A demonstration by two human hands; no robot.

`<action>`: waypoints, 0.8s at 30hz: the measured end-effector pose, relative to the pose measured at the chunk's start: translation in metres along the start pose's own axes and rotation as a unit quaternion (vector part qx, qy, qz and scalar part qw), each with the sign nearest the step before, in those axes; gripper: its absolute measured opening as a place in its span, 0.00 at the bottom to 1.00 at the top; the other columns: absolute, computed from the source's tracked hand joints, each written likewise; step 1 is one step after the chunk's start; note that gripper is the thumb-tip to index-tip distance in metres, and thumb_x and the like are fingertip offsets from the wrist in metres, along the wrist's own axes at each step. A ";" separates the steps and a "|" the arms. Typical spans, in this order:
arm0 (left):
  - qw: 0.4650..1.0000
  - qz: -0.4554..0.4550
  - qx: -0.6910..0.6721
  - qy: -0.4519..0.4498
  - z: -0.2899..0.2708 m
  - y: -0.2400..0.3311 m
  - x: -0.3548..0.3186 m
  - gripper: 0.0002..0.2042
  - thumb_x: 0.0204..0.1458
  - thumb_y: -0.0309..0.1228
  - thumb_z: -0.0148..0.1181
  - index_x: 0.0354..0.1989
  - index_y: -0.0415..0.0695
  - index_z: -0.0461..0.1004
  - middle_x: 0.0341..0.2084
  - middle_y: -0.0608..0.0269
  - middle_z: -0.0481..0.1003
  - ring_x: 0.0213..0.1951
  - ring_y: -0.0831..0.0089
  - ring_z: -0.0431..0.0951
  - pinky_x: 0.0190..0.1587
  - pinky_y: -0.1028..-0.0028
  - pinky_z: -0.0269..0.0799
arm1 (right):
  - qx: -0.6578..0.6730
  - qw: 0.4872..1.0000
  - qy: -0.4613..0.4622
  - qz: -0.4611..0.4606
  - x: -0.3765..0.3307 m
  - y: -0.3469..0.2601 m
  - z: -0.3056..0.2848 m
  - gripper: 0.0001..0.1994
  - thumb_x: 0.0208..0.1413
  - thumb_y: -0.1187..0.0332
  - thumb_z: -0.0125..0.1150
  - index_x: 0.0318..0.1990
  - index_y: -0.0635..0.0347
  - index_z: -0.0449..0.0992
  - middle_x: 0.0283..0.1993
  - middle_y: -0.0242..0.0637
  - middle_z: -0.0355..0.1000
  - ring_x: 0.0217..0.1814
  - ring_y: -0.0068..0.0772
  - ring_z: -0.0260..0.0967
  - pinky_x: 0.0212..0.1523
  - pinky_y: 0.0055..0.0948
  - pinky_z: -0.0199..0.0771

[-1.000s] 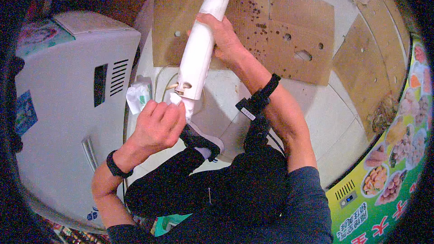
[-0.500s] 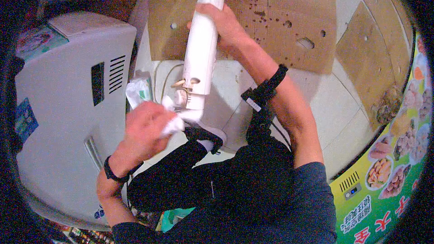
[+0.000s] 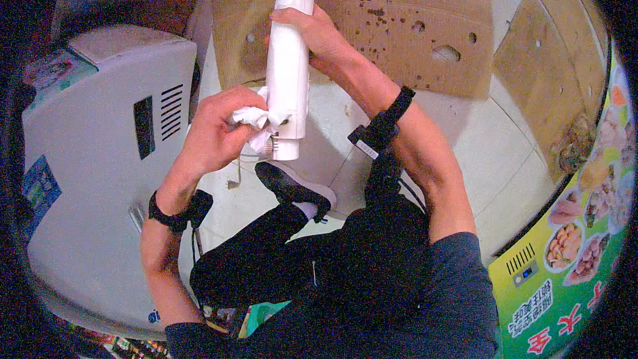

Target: The person cleans a white cylindrical appliance using a white wipe and a metal scrubbing pad. They wipe the body and scrub the lower section, then wipe again to remove residue.

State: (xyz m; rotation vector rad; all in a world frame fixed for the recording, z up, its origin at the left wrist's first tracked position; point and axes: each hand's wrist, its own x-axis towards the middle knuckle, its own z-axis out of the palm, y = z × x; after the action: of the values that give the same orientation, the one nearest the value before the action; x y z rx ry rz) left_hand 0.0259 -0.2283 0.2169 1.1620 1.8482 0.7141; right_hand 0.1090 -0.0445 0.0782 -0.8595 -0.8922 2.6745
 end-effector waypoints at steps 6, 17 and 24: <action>0.999 0.000 -0.023 -0.023 0.010 -0.007 0.005 0.12 0.47 0.27 0.74 0.39 0.41 0.78 0.34 0.61 0.79 0.39 0.68 0.80 0.43 0.70 0.74 | -0.045 0.999 -0.016 0.012 0.003 0.000 -0.003 0.22 0.58 0.54 0.67 0.49 0.64 0.74 0.38 0.40 0.78 0.37 0.34 0.81 0.37 0.35 0.83; 0.970 -0.139 -0.141 0.142 -0.014 -0.031 -0.033 0.08 0.58 0.23 0.68 0.45 0.43 0.81 0.40 0.70 0.80 0.44 0.81 0.78 0.48 0.78 0.74 | -0.074 0.996 -0.037 0.014 -0.005 -0.013 -0.017 0.28 0.58 0.47 0.65 0.52 0.64 0.75 0.39 0.42 0.81 0.36 0.31 0.81 0.37 0.31 0.83; 0.995 -0.044 0.048 -0.072 0.026 -0.004 -0.008 0.11 0.58 0.32 0.61 0.45 0.39 0.79 0.33 0.47 0.81 0.37 0.53 0.83 0.44 0.62 0.78 | -0.065 0.998 -0.023 0.002 -0.007 -0.006 -0.012 0.22 0.58 0.55 0.67 0.49 0.65 0.73 0.40 0.41 0.78 0.38 0.36 0.82 0.38 0.37 0.85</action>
State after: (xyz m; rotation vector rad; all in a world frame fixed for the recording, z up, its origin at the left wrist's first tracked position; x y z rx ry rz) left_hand 0.0483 -0.2366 0.2031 1.1538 1.8167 0.4839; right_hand 0.1213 -0.0360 0.0773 -0.8292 -1.0871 2.6741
